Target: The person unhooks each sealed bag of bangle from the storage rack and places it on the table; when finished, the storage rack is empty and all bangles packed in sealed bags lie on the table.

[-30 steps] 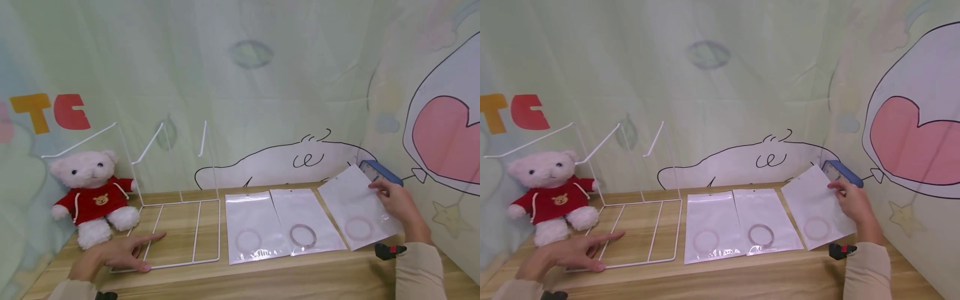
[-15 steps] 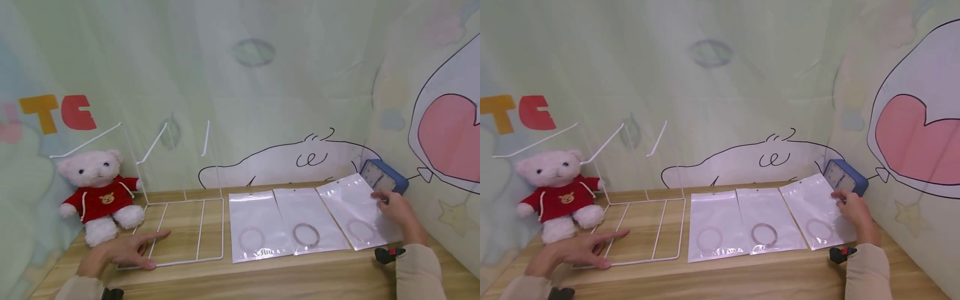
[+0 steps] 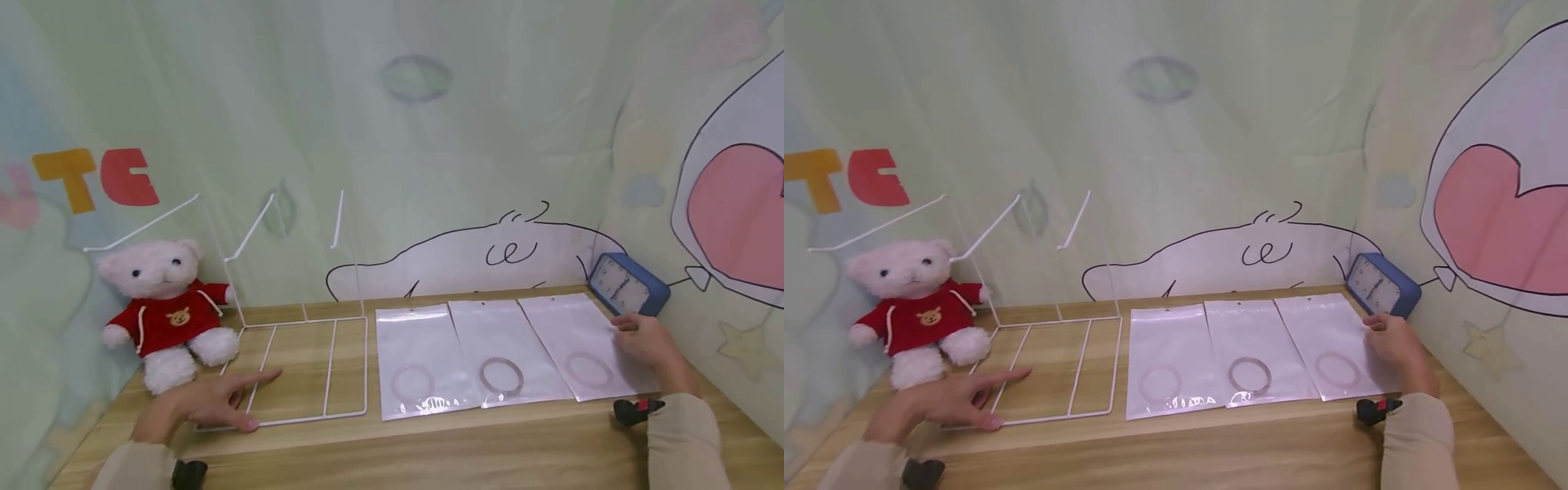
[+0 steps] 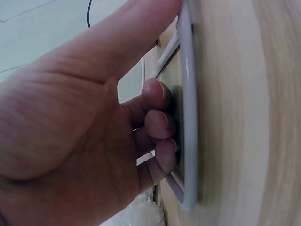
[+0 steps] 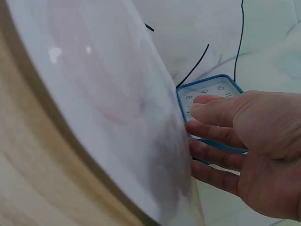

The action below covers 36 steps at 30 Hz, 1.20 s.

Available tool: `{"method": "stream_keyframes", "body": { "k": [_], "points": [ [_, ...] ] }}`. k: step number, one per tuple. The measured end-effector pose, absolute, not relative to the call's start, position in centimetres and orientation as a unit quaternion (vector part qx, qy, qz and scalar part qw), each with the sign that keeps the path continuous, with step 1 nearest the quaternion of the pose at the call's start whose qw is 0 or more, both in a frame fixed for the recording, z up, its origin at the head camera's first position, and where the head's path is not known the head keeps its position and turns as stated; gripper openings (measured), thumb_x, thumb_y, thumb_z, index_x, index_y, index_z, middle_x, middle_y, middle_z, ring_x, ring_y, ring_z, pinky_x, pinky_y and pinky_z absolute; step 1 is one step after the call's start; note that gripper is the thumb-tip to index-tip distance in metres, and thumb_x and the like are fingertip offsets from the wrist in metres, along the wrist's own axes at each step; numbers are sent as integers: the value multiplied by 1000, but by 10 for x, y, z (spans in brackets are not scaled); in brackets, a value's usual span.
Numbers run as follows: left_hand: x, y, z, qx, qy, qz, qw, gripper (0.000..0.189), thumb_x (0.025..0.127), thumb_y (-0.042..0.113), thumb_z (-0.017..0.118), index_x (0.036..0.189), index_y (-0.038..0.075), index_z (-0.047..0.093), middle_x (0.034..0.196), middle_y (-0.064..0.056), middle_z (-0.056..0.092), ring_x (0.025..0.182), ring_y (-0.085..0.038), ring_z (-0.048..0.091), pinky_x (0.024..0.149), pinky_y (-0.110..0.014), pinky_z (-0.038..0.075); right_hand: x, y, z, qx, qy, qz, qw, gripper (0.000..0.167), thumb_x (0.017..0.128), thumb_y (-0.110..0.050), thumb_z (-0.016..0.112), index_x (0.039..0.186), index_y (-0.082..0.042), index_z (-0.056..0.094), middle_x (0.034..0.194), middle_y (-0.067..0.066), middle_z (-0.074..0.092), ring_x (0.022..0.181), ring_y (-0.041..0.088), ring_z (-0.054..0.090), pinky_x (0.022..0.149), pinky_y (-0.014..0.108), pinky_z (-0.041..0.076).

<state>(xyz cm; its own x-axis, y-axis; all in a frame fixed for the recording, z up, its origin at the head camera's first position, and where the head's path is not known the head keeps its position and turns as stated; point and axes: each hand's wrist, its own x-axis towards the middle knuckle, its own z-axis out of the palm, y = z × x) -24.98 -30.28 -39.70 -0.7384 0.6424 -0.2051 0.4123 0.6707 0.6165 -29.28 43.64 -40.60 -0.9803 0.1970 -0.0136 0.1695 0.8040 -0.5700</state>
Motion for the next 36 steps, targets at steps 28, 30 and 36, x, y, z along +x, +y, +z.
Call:
{"method": "stream_keyframes", "body": {
  "k": [28,30,36],
  "points": [
    [-256,-294,-388,264,889,292,235,85,87,33,78,154,4,35,106,-7,48,87,-19,43,72,-32,35,-284,407,-353,40,-955,283,80,37,103,-20,58,131,4,56,122,31,60,102,43,61,69,35,53],
    [-255,-295,-388,272,885,295,234,84,88,32,78,154,3,35,104,-6,50,85,-16,44,72,-30,35,-282,402,-348,45,-954,285,86,35,103,-20,57,131,2,57,121,29,61,102,42,61,70,36,53],
    [-249,-302,-392,278,878,312,235,81,89,29,77,153,1,35,85,-2,47,72,-9,45,64,-27,35,-283,382,-334,72,-953,277,97,36,104,-27,56,130,-4,60,118,24,64,100,38,63,70,33,49]
  ]
}}
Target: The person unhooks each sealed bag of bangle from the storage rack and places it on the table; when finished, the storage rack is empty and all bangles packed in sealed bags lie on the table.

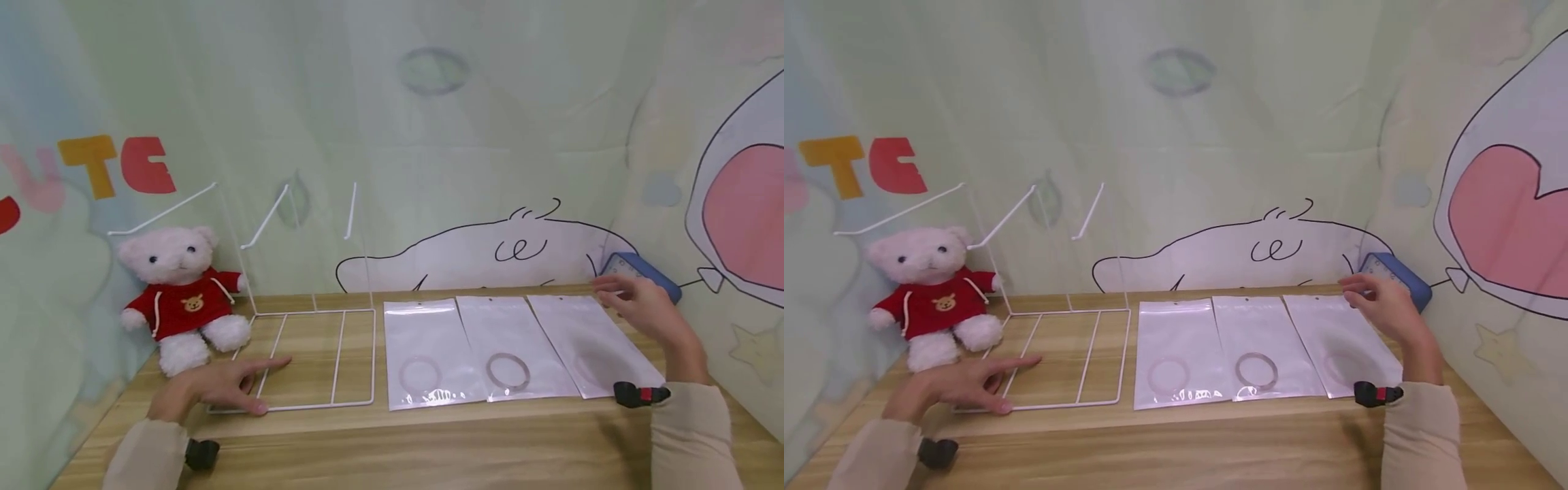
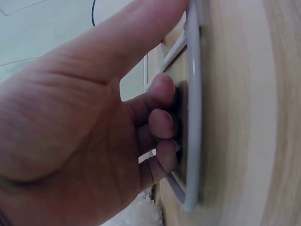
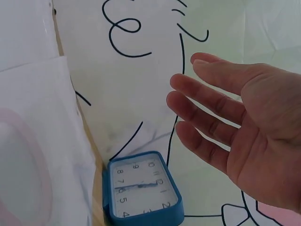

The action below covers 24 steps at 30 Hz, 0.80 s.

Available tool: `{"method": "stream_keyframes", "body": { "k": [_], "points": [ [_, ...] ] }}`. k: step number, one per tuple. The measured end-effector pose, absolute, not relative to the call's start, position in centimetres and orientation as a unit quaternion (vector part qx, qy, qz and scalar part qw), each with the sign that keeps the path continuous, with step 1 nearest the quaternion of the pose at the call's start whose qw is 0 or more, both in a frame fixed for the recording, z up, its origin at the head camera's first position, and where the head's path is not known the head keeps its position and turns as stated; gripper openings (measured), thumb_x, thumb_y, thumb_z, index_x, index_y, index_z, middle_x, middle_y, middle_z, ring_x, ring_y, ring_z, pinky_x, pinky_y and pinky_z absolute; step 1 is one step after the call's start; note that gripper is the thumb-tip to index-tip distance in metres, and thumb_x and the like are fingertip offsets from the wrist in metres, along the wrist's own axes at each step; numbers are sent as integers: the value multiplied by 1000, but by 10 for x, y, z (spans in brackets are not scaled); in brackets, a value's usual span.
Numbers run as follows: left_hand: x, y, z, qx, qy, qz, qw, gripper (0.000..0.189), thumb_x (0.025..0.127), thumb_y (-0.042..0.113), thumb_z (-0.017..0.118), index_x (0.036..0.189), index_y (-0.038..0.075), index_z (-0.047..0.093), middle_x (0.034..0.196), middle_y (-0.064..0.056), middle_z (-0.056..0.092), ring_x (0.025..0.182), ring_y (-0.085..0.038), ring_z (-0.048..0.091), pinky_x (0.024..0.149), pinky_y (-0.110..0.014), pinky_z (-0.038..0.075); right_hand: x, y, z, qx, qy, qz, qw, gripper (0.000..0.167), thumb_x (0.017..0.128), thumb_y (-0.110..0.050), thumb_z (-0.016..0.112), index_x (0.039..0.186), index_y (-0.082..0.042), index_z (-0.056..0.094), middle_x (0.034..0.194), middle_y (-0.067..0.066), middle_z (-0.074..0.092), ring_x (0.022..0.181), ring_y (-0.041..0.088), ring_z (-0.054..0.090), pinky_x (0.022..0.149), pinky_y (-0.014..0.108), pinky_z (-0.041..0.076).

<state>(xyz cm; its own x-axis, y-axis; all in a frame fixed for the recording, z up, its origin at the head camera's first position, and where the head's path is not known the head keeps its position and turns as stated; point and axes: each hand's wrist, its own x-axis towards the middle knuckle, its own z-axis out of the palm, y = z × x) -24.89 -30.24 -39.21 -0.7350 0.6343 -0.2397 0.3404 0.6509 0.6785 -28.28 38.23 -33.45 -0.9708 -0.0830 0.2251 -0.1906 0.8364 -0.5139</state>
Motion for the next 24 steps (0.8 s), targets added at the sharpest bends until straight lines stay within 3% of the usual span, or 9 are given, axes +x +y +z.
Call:
{"method": "stream_keyframes", "body": {
  "k": [7,14,24],
  "points": [
    [-246,-306,-398,252,881,321,239,76,91,29,75,153,6,38,87,-4,47,75,-11,45,65,-27,36,-290,361,-334,101,-943,307,78,38,103,-28,57,131,-1,60,117,22,65,98,32,63,74,31,51],
    [-245,-309,-400,266,874,329,238,73,92,25,73,151,1,39,83,-2,48,72,-9,46,62,-26,37,-292,349,-334,120,-930,342,60,44,102,-36,59,135,-6,57,122,20,65,103,32,63,79,35,53],
    [-246,-307,-399,282,870,344,214,66,95,20,70,148,-5,40,80,1,52,67,-6,48,57,-25,39,-294,332,-323,178,-912,363,67,39,100,-24,65,135,-8,58,119,17,68,94,21,67,76,28,53]
  ]
}}
